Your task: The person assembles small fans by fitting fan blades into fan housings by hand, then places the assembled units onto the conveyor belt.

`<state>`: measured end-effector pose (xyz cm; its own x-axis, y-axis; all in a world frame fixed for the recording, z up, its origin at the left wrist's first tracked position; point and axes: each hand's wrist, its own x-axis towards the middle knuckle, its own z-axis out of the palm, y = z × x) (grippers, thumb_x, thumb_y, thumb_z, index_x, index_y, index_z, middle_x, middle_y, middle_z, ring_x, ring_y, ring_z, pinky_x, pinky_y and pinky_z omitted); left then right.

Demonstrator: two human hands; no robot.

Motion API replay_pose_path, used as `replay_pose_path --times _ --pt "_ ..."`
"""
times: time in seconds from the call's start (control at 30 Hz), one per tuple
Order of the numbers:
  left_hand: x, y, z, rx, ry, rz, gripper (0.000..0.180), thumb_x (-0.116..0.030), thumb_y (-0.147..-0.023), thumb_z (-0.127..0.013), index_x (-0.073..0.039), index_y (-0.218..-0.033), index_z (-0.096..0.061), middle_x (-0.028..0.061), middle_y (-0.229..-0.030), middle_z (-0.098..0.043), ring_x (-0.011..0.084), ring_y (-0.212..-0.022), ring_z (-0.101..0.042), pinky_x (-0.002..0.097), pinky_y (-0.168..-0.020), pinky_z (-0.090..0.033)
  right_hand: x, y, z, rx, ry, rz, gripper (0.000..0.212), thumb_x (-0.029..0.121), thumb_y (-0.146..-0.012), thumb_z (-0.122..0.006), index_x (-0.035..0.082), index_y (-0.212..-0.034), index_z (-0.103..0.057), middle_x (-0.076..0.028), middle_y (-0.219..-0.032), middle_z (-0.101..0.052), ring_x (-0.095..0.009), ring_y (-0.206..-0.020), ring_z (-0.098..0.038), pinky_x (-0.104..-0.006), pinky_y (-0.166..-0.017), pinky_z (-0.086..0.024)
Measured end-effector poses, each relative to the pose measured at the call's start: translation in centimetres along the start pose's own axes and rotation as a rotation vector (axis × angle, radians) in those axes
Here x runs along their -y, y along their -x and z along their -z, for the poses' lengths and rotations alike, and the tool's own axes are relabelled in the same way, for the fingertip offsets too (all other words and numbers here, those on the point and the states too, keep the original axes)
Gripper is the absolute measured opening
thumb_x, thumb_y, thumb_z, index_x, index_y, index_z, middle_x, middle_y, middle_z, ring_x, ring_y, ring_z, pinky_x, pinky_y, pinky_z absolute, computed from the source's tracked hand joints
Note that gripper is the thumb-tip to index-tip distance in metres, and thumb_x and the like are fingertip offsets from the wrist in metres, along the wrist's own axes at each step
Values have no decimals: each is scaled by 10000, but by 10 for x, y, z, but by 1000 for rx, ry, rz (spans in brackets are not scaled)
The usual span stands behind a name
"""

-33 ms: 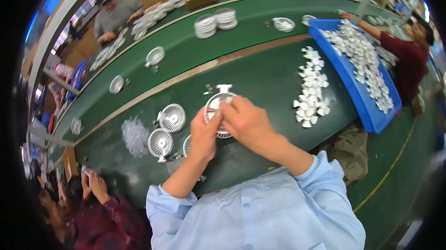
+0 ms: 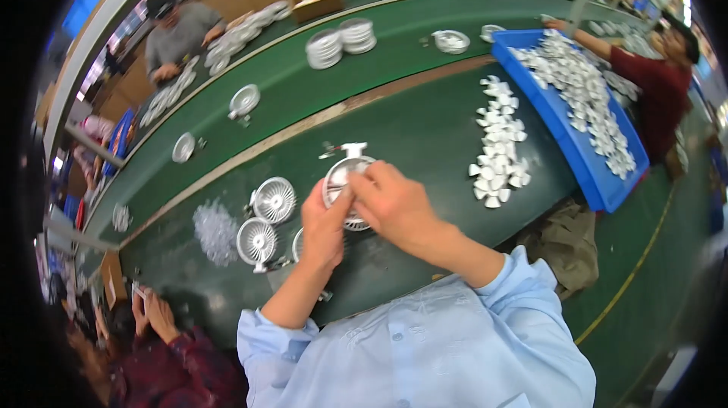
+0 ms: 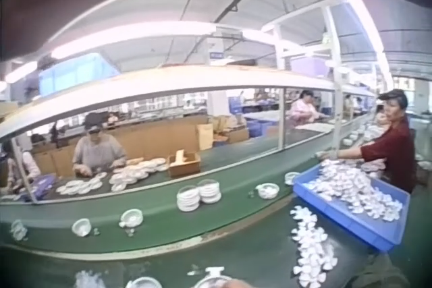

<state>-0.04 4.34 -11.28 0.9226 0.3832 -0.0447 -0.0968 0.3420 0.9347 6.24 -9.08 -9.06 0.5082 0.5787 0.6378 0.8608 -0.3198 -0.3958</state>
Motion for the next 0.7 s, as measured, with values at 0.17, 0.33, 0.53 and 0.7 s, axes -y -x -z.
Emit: replay_pose_path --times 0.17,0.33,0.53,0.7 --pt "-16 6 -3 17 -151 -103 301 -98 -908 -641 46 -1162 -568 64 -999 -658 113 -887 -611 257 -792 -500 -8 7 15 -188 -126 -110 409 139 -752 -778 19 -1112 -627 -95 -1032 -599 -211 -797 -624 -306 -635 -514" --pt "-10 7 3 142 -522 -181 300 -86 -869 -648 47 -1134 -600 68 -981 -676 104 -879 -612 258 -800 -493 -39 24 10 218 -739 -461 370 247 -806 -777 -3 -1041 -638 -48 -810 -651 -104 -717 -565 -271 -653 -478" --pt "-2 0 2 128 -458 -51 322 -84 -870 -650 30 -1165 -588 115 -1026 -658 147 -924 -621 281 -805 -503 -51 26 4 294 -604 -493 365 278 -806 -774 -10 -991 -647 -58 -807 -657 -108 -728 -581 -276 -644 -474" --pt "-12 -1 -8 -13 -713 -378 399 -62 -865 -626 16 -1247 -540 186 -1255 -559 281 -1168 -545 363 -954 -456 -108 -5 11 443 -771 -810 322 272 -786 -780 -24 -847 -668 -81 -700 -649 -122 -528 -585 -255 -438 -477"
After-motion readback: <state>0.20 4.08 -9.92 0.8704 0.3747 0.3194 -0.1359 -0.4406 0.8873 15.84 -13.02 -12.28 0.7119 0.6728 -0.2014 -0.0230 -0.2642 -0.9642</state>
